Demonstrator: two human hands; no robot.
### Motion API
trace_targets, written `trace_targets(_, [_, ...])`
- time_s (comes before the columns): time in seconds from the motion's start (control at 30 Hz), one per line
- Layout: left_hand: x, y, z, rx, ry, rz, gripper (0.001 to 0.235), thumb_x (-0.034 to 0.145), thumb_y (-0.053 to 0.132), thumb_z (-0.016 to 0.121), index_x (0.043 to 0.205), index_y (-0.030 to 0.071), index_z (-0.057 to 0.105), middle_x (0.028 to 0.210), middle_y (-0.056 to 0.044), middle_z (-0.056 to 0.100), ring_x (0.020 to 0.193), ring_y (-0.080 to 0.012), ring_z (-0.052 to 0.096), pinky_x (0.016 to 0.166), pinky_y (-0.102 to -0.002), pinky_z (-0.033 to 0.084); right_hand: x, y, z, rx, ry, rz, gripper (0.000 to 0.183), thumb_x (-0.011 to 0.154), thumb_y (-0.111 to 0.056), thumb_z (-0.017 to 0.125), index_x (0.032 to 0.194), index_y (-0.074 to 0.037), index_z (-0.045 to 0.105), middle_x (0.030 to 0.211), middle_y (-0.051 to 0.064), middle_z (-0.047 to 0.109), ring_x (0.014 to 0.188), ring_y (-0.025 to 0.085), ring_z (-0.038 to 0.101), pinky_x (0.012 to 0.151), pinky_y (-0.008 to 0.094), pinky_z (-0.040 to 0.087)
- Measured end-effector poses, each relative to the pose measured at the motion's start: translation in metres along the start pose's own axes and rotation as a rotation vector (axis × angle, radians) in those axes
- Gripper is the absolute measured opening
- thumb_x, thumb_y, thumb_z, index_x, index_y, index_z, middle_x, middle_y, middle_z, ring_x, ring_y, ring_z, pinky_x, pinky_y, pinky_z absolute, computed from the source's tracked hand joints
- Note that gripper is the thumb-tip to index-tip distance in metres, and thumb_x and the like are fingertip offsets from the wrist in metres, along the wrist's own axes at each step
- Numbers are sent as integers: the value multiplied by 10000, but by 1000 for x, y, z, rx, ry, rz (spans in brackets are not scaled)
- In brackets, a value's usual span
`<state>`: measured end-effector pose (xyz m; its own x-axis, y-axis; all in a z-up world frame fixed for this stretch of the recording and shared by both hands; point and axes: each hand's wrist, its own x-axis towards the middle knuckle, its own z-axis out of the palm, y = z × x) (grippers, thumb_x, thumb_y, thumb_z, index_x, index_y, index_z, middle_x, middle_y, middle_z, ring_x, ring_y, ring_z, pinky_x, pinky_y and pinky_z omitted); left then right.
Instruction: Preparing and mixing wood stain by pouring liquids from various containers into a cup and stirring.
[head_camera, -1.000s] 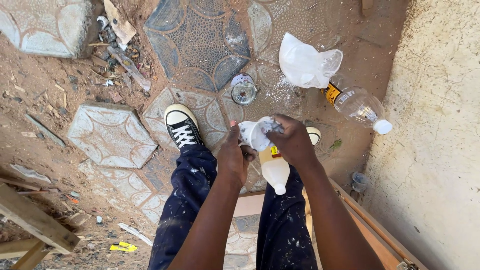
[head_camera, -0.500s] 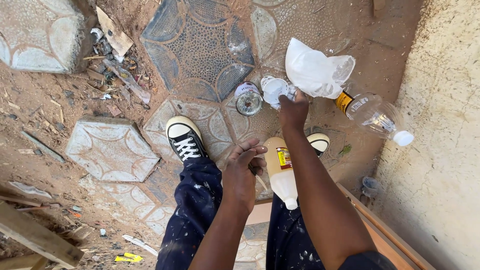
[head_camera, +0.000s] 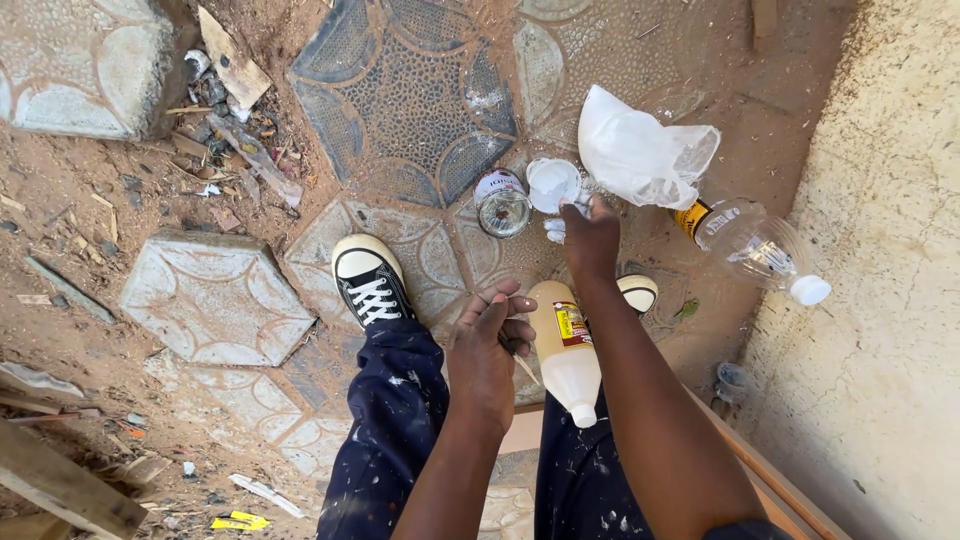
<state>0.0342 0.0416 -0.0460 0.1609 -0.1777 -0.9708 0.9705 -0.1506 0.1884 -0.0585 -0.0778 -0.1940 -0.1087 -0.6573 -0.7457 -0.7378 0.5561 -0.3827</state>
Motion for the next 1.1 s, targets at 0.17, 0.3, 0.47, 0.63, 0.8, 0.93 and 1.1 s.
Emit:
trace_targets(0.17, [-3, 4, 7, 0, -47, 14, 329, 1038, 216, 522, 1254, -3, 637, 956, -180, 714, 670, -181, 643, 567, -268, 484, -5, -13, 3, 62, 84, -5, 801, 882, -287, 675, 1524, 106, 401, 1496, 323, 471, 1452, 442, 398, 1155, 588, 347])
trace_targets(0.3, [-5, 10, 13, -31, -86, 12, 335, 1039, 253, 545, 1254, 13, 636, 988, -182, 704, 707, -187, 645, 612, -280, 509, 8, -26, 18, 162, 111, -41, 786, 909, -239, 657, 1531, 129, 348, 1481, 354, 469, 1425, 429, 455, 1126, 556, 400])
trace_targets(0.47, [-6, 31, 20, -100, -84, -26, 300, 1025, 231, 580, 1235, 22, 628, 966, -167, 694, 673, -186, 640, 564, -271, 480, 64, -29, 27, 203, 157, -55, 787, 942, -245, 661, 1550, 107, 308, 1485, 348, 455, 1425, 416, 463, 1135, 533, 428])
trace_targets(0.63, [-7, 54, 29, -125, -69, 14, 297, 1010, 226, 604, 1214, 12, 633, 930, -181, 698, 643, -191, 638, 544, -268, 493, 81, -54, 30, 166, 200, -46, 769, 922, -277, 679, 1529, 93, 386, 1481, 331, 489, 1434, 443, 446, 1133, 533, 433])
trace_targets(0.8, [0, 49, 26, -118, -39, 16, 289, 1013, 222, 596, 1203, 8, 634, 910, -171, 701, 631, -182, 642, 532, -257, 501, 51, -90, 10, -12, 218, -83, 710, 902, -334, 667, 1462, 66, 491, 1394, 300, 576, 1348, 442, 546, 1053, 550, 479])
trace_targets(0.93, [1, 48, 27, -115, -20, 18, 283, 1009, 218, 600, 1191, 5, 640, 891, -167, 699, 621, -180, 645, 521, -252, 508, 40, -109, 1, -119, 238, -148, 625, 904, -308, 662, 1389, 68, 544, 1302, 304, 622, 1280, 456, 595, 1020, 553, 502])
trace_targets(1.1, [1, 47, 28, -103, -1, 19, 264, 1008, 199, 601, 1179, 4, 654, 891, -173, 697, 620, -188, 644, 531, -262, 513, 51, -102, -1, -117, 204, -162, 708, 908, -292, 657, 1447, 119, 453, 1421, 342, 527, 1389, 449, 492, 1148, 520, 429])
